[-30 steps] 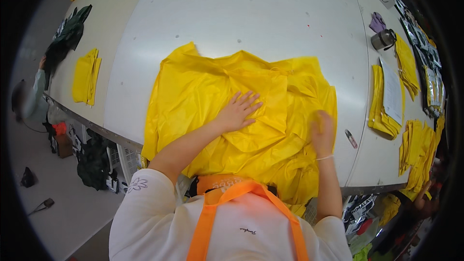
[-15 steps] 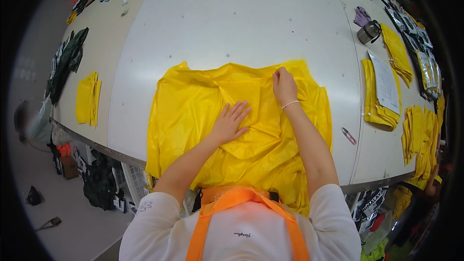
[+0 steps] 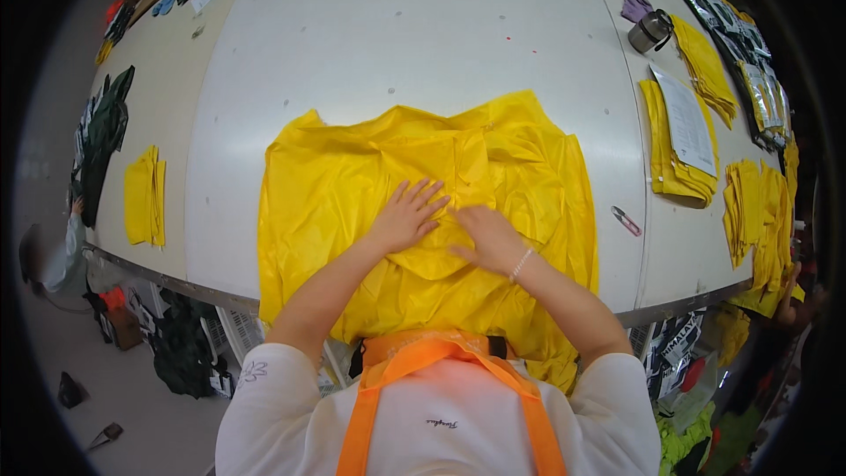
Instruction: The person folds a yellow raincoat on a white table, aligning the sleeves and body, then folding it into a compact rectangle. The person uses small scissors to trim loose threads from the garment. The folded raincoat is placed into a white plastic basket with other folded items.
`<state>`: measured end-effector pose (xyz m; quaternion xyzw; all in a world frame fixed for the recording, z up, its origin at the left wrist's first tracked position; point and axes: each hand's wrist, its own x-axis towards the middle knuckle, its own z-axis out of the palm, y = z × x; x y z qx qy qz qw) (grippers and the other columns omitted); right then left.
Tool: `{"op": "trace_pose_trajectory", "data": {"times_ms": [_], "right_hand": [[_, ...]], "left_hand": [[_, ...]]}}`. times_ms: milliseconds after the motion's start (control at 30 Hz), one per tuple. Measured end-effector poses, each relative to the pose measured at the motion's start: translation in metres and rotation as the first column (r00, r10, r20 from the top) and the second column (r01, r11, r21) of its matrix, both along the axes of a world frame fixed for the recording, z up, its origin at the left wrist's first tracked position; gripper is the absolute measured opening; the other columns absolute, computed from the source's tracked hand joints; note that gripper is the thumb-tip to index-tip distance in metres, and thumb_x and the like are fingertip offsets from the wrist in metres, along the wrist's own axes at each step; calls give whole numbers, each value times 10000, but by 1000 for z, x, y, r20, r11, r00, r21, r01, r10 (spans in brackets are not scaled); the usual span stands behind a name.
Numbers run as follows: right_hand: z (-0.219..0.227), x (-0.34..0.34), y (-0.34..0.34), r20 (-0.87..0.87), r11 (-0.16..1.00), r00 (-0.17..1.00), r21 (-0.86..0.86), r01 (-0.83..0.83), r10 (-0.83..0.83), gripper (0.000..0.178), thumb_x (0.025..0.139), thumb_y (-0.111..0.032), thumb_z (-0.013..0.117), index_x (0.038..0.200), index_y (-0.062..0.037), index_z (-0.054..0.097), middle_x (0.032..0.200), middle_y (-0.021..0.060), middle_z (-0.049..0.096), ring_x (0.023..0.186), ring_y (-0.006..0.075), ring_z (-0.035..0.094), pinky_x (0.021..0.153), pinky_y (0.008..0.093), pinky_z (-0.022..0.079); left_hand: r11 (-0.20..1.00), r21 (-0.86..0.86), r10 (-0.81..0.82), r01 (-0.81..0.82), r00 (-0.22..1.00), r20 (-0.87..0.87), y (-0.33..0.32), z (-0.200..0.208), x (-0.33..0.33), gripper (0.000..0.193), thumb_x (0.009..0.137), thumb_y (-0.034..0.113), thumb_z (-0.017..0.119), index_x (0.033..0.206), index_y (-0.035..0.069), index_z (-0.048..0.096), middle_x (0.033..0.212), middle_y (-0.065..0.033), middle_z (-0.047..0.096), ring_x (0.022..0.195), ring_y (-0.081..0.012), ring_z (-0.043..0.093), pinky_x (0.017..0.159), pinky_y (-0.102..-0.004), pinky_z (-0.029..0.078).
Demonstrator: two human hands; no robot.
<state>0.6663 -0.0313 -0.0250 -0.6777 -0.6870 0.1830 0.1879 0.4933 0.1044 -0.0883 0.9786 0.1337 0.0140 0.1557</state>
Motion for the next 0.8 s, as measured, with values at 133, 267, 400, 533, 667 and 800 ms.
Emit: {"op": "trace_pose_trajectory", "data": {"times_ms": [133, 267, 400, 533, 667, 800], "right_hand": [[-25, -3, -22, 138, 976, 979, 137, -168, 149, 387, 844, -350, 590, 1096, -55, 590, 986, 169, 623, 932, 332, 590, 739, 410, 491], [-30, -1, 32, -53, 902, 974, -391, 184, -222, 480, 861, -475, 513, 825, -27, 682, 846, 171, 662, 801, 362, 632, 718, 423, 506], [-50, 10, 65, 25, 796, 960, -554, 245, -278, 474, 837, -469, 532, 849, -19, 682, 920, 191, 662, 856, 359, 632, 752, 421, 504], [-48, 10, 68, 45, 790, 944, -536, 299, -327, 506, 821, -481, 544, 875, 5, 676, 899, 225, 654, 849, 376, 631, 748, 432, 503], [-29, -8, 44, 251, 922, 924, -183, 340, -290, 340, 808, -377, 612, 902, -52, 645, 920, 142, 636, 913, 289, 599, 792, 400, 465], [-9, -21, 26, 218, 956, 963, 277, 96, -159, 268, 782, -327, 651, 897, -95, 583, 882, 79, 585, 919, 230, 549, 783, 371, 415]], "left_hand": [[999, -38, -11, 12, 999, 39, 3, -8, -1, 478, 934, 335, 415, 1387, 188, 389, 1479, -68, 282, 1354, -281, 251, 1104, -497, 144], [769, -628, 155, -120, 988, 1, 42, -21, 6, 396, 926, 309, 435, 1278, 148, 522, 1373, -93, 434, 1250, -290, 401, 1054, -441, 276], [777, -584, 330, -235, 942, 61, 38, 42, 1, 369, 825, 274, 602, 1147, 94, 595, 1155, -101, 582, 1028, -291, 552, 931, -376, 408], [992, 65, -112, 106, 988, 105, -16, 56, -14, 474, 705, 258, 717, 1112, 52, 587, 1046, -67, 580, 976, -248, 552, 861, -346, 433], [997, 43, 58, -64, 990, 125, -25, 8, -23, 391, 770, 192, 649, 1134, 63, 581, 1049, -53, 577, 981, -222, 551, 838, -329, 443], [981, -142, 152, -131, 977, 150, -11, -14, -19, 363, 769, 201, 667, 1089, 50, 585, 900, -56, 627, 841, -245, 599, 740, -350, 484]]}}
